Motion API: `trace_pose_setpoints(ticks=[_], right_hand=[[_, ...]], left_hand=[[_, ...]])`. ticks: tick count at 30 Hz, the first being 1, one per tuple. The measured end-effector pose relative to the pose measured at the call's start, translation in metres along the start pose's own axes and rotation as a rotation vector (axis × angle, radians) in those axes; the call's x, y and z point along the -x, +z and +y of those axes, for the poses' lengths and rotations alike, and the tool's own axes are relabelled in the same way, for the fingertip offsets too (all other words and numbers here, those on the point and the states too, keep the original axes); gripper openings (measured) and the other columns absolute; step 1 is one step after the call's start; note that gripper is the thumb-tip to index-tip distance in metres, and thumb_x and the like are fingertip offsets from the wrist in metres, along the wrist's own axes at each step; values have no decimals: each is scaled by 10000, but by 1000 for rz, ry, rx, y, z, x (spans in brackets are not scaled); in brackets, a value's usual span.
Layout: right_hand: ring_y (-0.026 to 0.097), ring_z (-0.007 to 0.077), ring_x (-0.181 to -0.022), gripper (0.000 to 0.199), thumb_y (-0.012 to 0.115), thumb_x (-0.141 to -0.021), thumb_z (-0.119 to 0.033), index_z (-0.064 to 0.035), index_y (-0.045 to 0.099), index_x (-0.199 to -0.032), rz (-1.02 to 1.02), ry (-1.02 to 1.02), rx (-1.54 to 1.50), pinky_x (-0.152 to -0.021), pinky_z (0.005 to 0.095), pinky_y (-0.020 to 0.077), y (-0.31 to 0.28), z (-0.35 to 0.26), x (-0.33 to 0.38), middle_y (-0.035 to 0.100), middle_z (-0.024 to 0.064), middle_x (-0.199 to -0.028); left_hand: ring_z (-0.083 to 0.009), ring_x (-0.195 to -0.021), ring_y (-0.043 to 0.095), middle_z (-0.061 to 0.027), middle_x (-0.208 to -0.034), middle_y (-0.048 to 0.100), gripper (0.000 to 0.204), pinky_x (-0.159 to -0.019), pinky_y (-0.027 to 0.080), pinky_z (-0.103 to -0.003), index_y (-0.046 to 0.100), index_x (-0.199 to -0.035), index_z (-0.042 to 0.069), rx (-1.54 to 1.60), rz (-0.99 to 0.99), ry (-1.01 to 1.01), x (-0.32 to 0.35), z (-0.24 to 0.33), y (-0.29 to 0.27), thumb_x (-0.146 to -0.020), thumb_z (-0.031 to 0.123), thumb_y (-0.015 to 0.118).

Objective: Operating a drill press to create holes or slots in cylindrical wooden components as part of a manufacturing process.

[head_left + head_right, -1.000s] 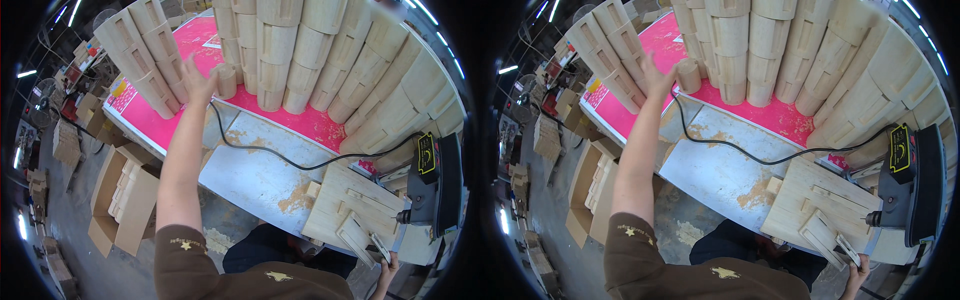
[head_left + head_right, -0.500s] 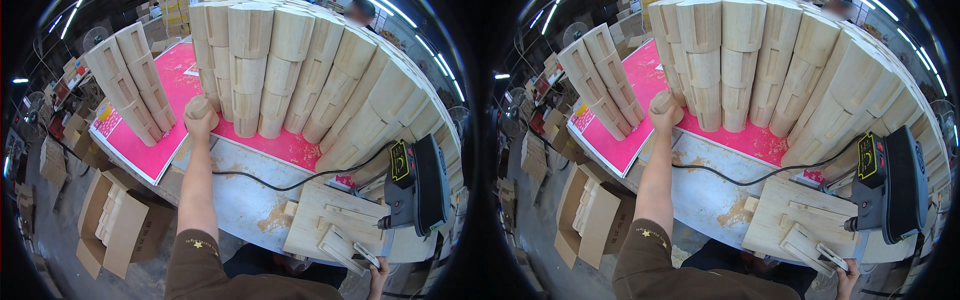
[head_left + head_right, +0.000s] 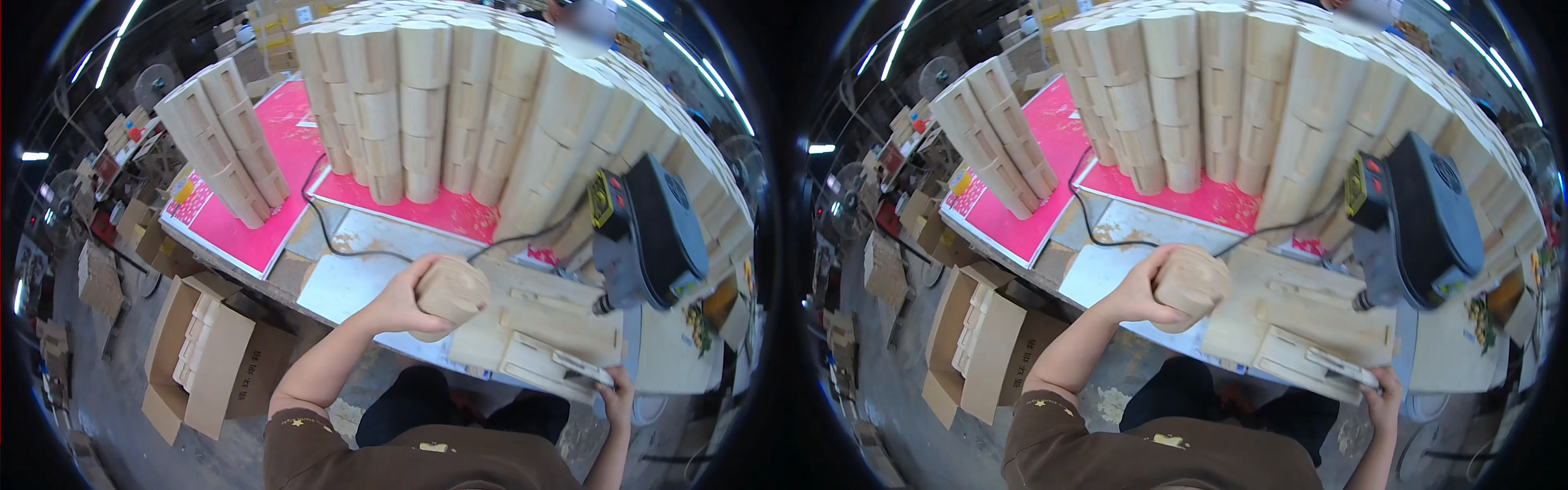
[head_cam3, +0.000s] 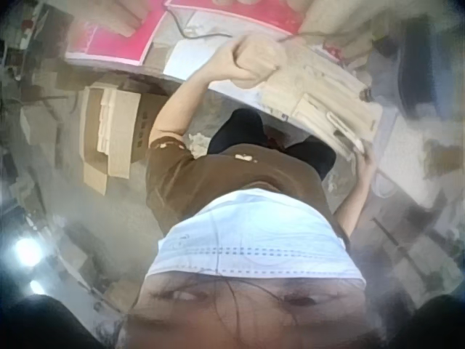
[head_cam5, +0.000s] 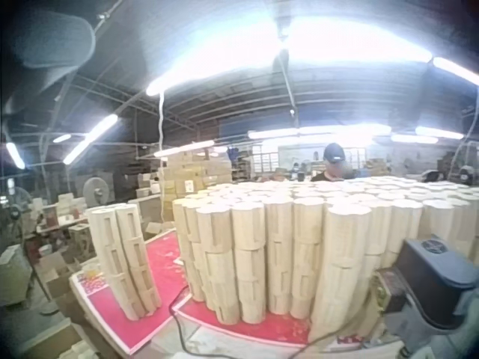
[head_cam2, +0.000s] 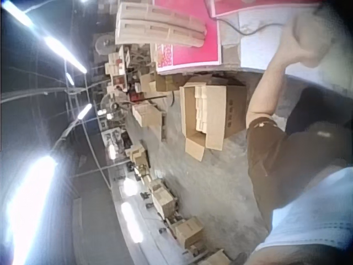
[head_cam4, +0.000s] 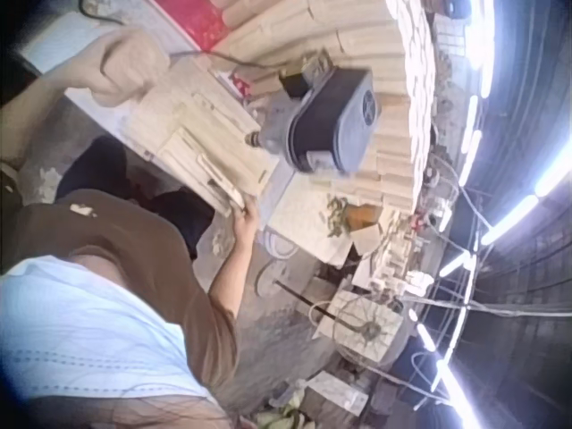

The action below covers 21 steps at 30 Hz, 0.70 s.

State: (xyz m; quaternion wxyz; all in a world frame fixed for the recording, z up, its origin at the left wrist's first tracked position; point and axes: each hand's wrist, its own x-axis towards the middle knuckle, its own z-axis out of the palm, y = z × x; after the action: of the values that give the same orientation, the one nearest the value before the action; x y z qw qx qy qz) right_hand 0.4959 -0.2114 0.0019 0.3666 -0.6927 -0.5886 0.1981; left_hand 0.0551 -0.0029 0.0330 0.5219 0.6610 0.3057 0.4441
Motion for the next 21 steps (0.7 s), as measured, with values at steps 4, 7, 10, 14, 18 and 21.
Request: trace_pose_setpoints(ticks=[4, 7, 10, 14, 18, 21], right_hand=[[600, 253, -935, 367, 719, -640, -110, -16, 666, -990, -83, -77, -42, -835, 341, 450, -4, 43, -23, 642, 117, -945], [576, 218, -919, 358, 731, -683, -57, -14, 661, -1031, -108, -49, -32, -828, 306, 441, -1, 30, -56, 627, 102, -935], [562, 184, -911, 296, 727, -718, -49, -7, 660, -1003, -168, -97, -123, -821, 291, 433, -3, 20, -74, 602, 64, -925], [558, 158, -911, 265, 715, -737, -27, -5, 657, -995, -259, -85, -239, -827, 272, 429, -9, 14, -79, 583, 42, -926], [547, 157, -925, 261, 696, -737, -2, -4, 648, -993, -290, -68, -317, -839, 271, 424, -9, 12, -74, 571, 36, -958], [545, 145, -933, 255, 691, -749, -3, -3, 649, -1000, -306, -58, -360, -836, 267, 427, -8, 13, -73, 570, 30, -949]], left_hand=[[-249, -1033, 574, -138, -1102, 583, 841, -907, 443, -346, 474, -1240, 33, -344, -415, -75, -9, 35, 54, -501, 262, 802], [-343, -994, 580, -191, -1083, 585, 837, -857, 471, -381, 498, -1218, 19, -865, -451, 18, -13, 34, 83, -477, 305, 761], [-360, -916, 606, -184, -990, 608, 747, -772, 503, -413, 550, -1157, 58, -1002, -406, 12, -23, 34, 108, -479, 317, 729], [-349, -915, 606, -175, -977, 612, 720, -768, 502, -409, 557, -1141, 53, -1036, -474, -42, -33, 31, 136, -483, 304, 706], [-343, -903, 606, -166, -994, 623, 792, -782, 491, -389, 557, -1182, 59, -1103, -543, -92, -32, 26, 158, -458, 347, 702], [-336, -926, 611, -181, -1007, 632, 814, -799, 491, -380, 555, -1200, 48, -1110, -593, -81, -31, 25, 170, -462, 357, 706]])
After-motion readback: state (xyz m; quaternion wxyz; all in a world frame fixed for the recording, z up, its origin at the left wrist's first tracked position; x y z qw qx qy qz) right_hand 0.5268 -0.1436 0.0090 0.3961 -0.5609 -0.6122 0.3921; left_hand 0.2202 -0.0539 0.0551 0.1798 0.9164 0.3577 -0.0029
